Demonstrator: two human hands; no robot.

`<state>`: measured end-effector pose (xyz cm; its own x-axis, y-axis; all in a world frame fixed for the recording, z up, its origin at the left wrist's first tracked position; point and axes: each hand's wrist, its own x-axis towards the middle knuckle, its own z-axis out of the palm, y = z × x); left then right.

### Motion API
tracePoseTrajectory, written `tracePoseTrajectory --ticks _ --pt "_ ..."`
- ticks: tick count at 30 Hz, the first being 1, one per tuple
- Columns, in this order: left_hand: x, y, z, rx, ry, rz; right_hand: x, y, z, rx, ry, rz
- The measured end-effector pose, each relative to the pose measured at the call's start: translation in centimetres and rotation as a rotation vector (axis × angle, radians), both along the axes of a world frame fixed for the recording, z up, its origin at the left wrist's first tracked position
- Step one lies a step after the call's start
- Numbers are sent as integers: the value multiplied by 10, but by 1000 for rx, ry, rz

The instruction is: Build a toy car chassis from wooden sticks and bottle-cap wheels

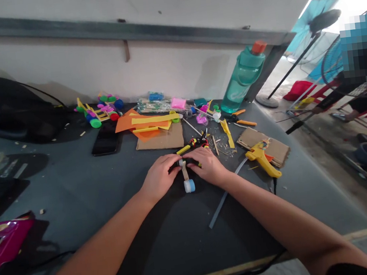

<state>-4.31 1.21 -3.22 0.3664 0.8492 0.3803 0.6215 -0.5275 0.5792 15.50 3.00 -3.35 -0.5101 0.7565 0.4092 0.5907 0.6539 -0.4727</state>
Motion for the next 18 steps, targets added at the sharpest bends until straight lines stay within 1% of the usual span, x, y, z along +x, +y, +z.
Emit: tracePoseTrajectory --ticks 11,14,18 --pt "0 0 -1 -15 23 -6 0 -2 -1 -8 2 -6" --pt "0 0 -2 -18 28 -5 0 -5 4 -1 -6 -24" --pt "1 1 -1 -16 26 -2 -1 -11 14 15 25 -47"
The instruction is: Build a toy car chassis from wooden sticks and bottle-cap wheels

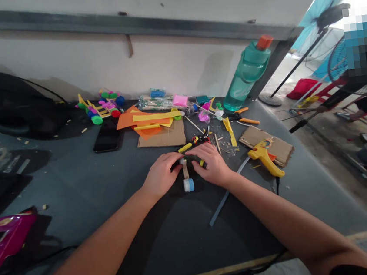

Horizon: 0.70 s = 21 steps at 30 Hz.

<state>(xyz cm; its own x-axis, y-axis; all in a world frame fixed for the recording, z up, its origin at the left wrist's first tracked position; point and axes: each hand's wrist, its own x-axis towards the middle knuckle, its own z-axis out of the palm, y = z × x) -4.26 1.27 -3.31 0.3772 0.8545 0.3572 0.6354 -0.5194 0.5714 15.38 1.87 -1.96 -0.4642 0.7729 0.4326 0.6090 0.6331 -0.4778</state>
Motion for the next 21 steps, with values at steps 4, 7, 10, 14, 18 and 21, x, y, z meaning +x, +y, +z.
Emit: tracePoseTrajectory --ticks 4,7,10,14,18,21 --pt "0 0 0 3 -5 2 -4 -2 4 2 38 32" --pt "1 0 0 17 -2 4 -6 2 0 4 69 43" --pt "2 1 0 26 11 0 -8 6 -5 6 81 47" --pt "4 -2 3 14 9 22 -8 9 -8 0 78 32" --pt "3 -10 10 -117 -68 195 -8 7 -6 1 85 23" --pt "3 -15 18 -523 -249 247 -9 6 -4 5 98 22"
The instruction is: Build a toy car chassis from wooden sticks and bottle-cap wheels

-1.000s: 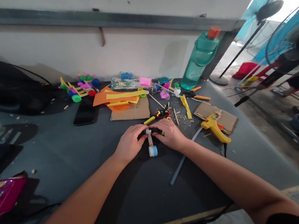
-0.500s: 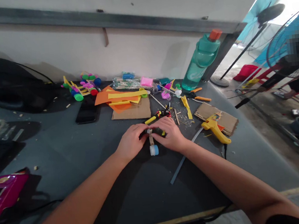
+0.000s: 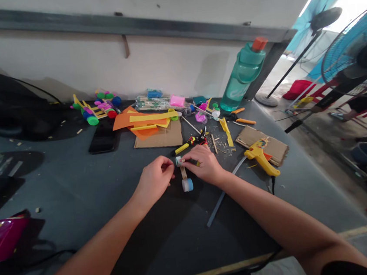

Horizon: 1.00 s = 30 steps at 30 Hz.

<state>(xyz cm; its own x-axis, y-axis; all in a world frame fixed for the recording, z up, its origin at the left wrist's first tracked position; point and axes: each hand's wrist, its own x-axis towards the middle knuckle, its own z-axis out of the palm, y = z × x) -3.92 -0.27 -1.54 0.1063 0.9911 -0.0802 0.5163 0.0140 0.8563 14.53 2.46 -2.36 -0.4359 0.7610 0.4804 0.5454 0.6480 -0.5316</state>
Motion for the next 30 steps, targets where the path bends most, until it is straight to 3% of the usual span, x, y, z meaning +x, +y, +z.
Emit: tracePoseTrajectory --ticks 3,7,17,30 --pt "4 -2 8 -328 -287 18 -1 0 0 -9 3 -4" --pt "10 -3 16 -443 -445 67 -1 0 -2 -16 2 -10" --pt "15 -1 1 -369 -471 122 -4 0 -5 -9 95 -16" --pt "16 1 -3 -353 -488 157 -6 -2 -1 9 96 -24"
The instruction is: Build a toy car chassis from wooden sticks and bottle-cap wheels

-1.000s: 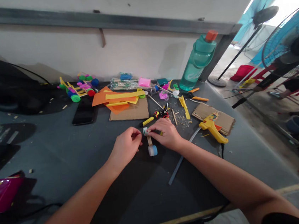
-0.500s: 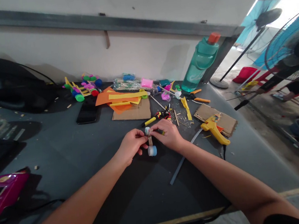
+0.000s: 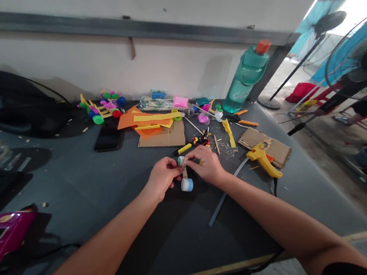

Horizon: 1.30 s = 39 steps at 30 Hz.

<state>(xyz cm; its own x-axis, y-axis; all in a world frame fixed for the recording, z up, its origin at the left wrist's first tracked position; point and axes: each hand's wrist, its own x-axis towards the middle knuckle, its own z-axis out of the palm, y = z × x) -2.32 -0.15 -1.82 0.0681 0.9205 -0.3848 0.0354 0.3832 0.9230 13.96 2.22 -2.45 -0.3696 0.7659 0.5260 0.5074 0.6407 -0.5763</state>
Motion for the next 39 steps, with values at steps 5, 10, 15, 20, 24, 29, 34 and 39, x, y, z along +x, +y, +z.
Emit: tracePoseTrajectory --ticks 5,10,15,20,24,29,34,39 --pt "-1 0 -1 -10 -16 -4 0 1 -2 7 -11 -10" --pt "-2 1 0 -21 -22 -8 0 0 0 15 -2 1" --pt "-2 1 3 -44 -44 3 -2 -2 1 15 20 4" --pt "-2 1 5 -73 -62 10 -2 -2 1 -7 13 -13" --pt "-3 1 6 -86 -78 9 -2 -2 0 1 7 -34" --pt "-3 1 7 -90 -85 6 -3 -4 0 29 -6 -47" --pt "-3 1 8 -97 -91 6 -3 -4 0 42 -20 -54" --pt "-3 2 8 -97 -83 -2 -4 -5 0 74 -19 -68"
